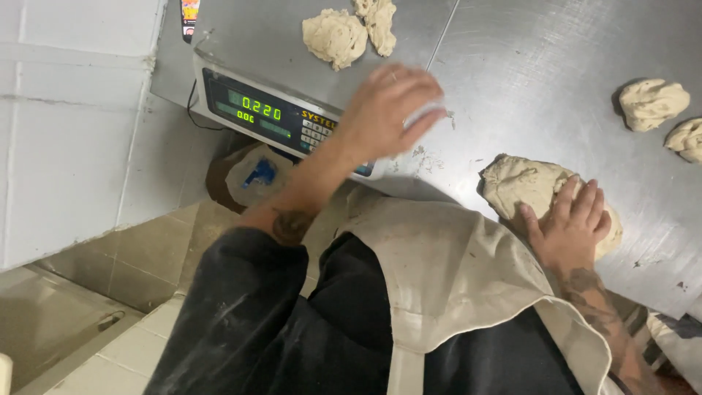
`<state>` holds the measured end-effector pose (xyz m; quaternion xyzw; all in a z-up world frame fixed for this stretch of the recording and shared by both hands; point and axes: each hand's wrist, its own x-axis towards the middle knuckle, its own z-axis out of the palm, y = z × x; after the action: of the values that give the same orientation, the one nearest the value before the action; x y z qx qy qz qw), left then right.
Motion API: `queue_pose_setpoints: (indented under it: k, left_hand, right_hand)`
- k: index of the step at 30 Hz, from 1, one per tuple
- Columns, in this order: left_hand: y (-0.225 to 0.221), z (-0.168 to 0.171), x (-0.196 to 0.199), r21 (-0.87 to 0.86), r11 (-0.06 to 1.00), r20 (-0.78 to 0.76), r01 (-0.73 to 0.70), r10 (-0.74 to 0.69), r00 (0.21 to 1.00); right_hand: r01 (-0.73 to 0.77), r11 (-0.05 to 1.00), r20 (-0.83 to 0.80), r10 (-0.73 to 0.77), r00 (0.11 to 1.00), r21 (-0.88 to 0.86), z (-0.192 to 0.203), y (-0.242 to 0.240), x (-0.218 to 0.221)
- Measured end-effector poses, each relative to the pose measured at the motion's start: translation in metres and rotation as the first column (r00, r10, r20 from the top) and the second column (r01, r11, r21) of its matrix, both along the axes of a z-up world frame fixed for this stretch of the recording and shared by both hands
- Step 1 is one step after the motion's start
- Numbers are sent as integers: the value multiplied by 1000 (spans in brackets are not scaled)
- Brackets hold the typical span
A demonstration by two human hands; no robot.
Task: Weighing individual pieces of dough on a digital scale to ensure consistent portion sizes.
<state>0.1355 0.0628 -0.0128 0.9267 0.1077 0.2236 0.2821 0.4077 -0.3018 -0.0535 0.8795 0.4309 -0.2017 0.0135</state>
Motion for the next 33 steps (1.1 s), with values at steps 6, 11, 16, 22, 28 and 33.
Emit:
queue_pose_setpoints:
  k: [6, 11, 16, 22, 28, 33]
  left_hand:
    - [115, -21, -10, 600, 799, -361, -48, 324, 874]
    - [148, -62, -33, 672, 646, 149, -362, 361, 921]
    - [62, 19, -5, -264, 817, 329, -512, 575, 749]
    - [-120, 102, 111, -940, 227, 333, 254, 460, 823]
    - [-155, 56, 202, -364, 924, 284, 115, -8, 959]
    - [-167, 22, 204, -166, 986, -20, 27, -31, 999]
  right_hand:
    - [-278, 956, 526, 191, 828, 90, -28, -39, 42]
    - [-139, 948, 447, -4, 895, 288, -34, -50, 37]
    - [217, 743, -196, -118, 974, 633, 31, -15, -1]
    - [632, 452, -767, 492, 412, 630, 72, 86, -34]
    - [984, 115, -778, 603, -176, -133, 120, 113, -15]
    - [974, 58, -929, 290, -228, -221, 37, 48, 41]
